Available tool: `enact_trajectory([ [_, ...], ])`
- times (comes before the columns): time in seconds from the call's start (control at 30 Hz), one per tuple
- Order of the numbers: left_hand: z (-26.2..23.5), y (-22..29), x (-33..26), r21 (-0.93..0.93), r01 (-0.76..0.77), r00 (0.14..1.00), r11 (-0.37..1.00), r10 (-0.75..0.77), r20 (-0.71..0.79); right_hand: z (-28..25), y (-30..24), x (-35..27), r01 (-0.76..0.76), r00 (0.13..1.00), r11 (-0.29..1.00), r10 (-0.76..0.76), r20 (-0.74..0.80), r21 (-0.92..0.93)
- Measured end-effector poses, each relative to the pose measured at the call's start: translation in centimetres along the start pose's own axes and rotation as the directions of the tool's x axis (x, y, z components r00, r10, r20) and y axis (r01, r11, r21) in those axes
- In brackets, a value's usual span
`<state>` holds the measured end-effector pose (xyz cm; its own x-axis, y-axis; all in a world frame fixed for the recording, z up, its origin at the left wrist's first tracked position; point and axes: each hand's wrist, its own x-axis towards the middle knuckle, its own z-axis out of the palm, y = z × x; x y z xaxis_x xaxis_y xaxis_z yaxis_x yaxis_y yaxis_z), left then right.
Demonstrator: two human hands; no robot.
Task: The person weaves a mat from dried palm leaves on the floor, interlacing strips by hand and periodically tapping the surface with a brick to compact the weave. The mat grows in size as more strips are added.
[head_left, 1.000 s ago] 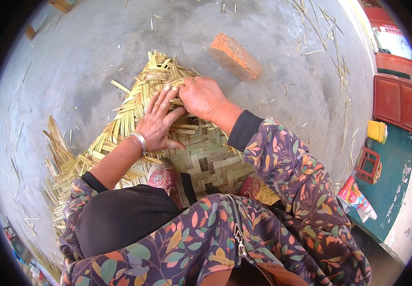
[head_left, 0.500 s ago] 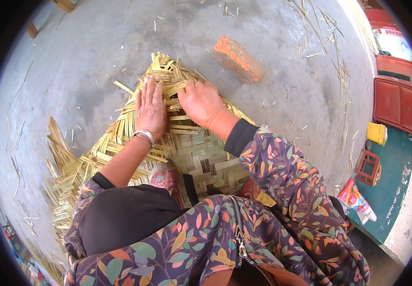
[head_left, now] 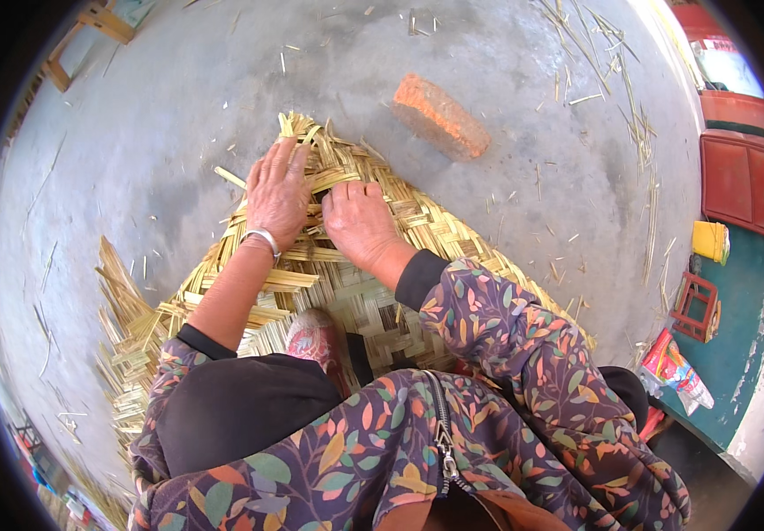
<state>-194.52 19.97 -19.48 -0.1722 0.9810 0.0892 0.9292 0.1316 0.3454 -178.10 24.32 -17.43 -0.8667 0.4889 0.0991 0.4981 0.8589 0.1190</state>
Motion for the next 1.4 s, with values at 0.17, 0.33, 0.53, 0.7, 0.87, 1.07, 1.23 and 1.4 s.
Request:
enact_trajectory([
  [0.17,1.2,1.7,1.7,0.117,0.05,0.989,0.992,-0.066,0.132,-0.5,1.7,-0.2,0.005,1.0,1.0,-0.005,0.009,-0.006],
  [0.33,1.1,3.0,3.4,0.147,-0.004,0.996,0.989,-0.009,0.088,-0.3,3.3,-0.3,0.031,0.999,0.999,-0.031,0.008,-0.02],
  [0.53,1.5,2.0,8.1,-0.205,0.164,0.986,0.965,-0.166,0.008,1.1,4.8,0.1,0.029,0.999,0.997,-0.028,-0.02,0.071],
  [0.7,3.3,1.8,10.2,-0.237,0.382,0.915,0.893,-0.401,-0.035,1.6,5.0,0.3,0.038,0.999,0.991,-0.039,0.005,0.126],
  [0.87,4.0,2.7,10.2,-0.182,0.466,0.876,0.866,-0.481,-0.044,2.1,4.3,0.2,0.02,0.999,0.997,-0.023,0.036,0.073],
  [1.07,3.9,1.1,10.3,-0.137,0.468,0.883,0.873,-0.468,0.037,0.2,4.5,1.4,0.024,0.993,0.983,-0.044,0.11,0.179],
  [1.23,4.2,-0.9,10.1,-0.21,0.42,0.907,0.883,-0.417,0.061,-3.1,9.8,4.2,-0.061,0.901,0.848,-0.181,0.395,0.526],
  [1.4,4.8,-1.8,10.0,-0.298,0.367,0.92,0.881,-0.392,-0.026,-1.9,12.6,7.6,-0.287,0.831,0.495,-0.297,0.47,0.82],
])
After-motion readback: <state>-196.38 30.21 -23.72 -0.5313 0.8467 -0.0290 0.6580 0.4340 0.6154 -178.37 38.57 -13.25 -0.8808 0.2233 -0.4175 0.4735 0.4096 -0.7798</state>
